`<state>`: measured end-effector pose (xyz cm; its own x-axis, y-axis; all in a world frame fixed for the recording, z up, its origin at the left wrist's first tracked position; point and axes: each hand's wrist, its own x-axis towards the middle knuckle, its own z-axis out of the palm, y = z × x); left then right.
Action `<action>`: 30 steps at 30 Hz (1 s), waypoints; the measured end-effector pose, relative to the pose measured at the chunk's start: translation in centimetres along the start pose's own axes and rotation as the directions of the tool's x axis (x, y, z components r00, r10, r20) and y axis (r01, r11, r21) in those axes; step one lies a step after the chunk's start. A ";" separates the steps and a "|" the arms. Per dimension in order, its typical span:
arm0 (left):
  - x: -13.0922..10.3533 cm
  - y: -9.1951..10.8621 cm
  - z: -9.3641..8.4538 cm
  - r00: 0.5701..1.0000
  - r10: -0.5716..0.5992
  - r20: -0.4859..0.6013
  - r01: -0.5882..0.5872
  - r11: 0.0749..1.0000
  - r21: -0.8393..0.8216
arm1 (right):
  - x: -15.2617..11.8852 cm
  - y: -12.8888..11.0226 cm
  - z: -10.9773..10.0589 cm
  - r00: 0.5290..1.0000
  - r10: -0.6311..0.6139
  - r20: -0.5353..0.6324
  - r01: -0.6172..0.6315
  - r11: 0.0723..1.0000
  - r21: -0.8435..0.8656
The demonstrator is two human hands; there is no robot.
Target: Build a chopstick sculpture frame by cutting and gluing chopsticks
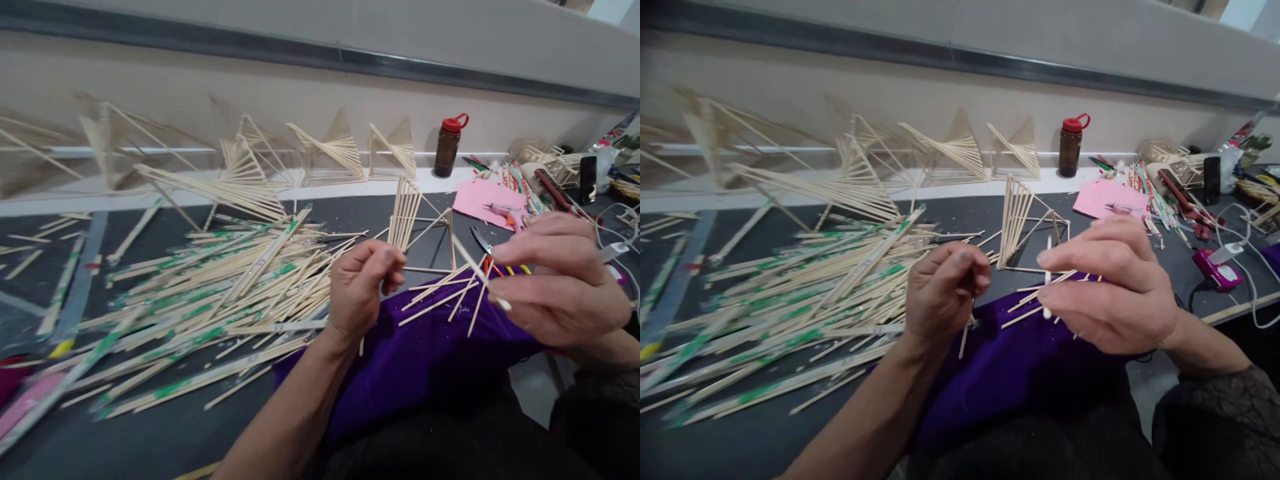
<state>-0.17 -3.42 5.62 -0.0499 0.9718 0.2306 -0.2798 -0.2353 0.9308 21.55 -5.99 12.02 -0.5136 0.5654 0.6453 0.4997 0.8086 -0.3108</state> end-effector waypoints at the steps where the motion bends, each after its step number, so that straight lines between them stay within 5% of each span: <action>1: -0.6 0.5 0.6 0.997 0.056 0.050 -0.060 0.996 0.061 | -0.9 -0.3 0.1 0.998 -0.054 -0.042 0.055 0.998 0.027; 4: -2.6 1.5 2.6 0.925 0.110 0.365 -0.172 0.975 0.143 | -3.7 -0.6 0.8 0.998 0.011 -0.064 0.001 0.984 0.178; 7: -4.2 0.8 4.3 0.855 -0.059 0.516 0.005 0.994 0.106 | -6.8 -0.2 1.8 0.970 0.233 -0.075 -0.197 0.924 0.327; 10: -5.2 -0.8 5.4 0.805 -0.219 0.551 0.227 0.972 0.055 | -9.4 0.3 2.4 0.921 0.365 -0.136 -0.266 0.845 0.463; 15: -5.0 -2.5 6.0 0.740 -0.325 0.589 0.353 0.933 0.070 | -10.6 1.1 3.7 0.870 0.476 -0.125 -0.295 0.707 0.643; 24: -1.4 -3.7 4.8 0.733 -0.465 0.497 0.531 0.847 0.009 | -6.5 3.5 8.0 0.775 0.626 -0.087 -0.300 0.486 0.821; 30: -1.1 -4.4 4.2 0.725 -0.530 0.440 0.586 0.810 0.010 | -6.2 4.1 9.1 0.787 0.616 -0.035 -0.304 0.436 0.847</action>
<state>5.13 -3.54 2.50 0.5342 0.8211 -0.2010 -0.2462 0.3785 0.8922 20.42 -4.65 0.37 -0.0724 0.9374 0.3408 -0.2165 0.3188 -0.9228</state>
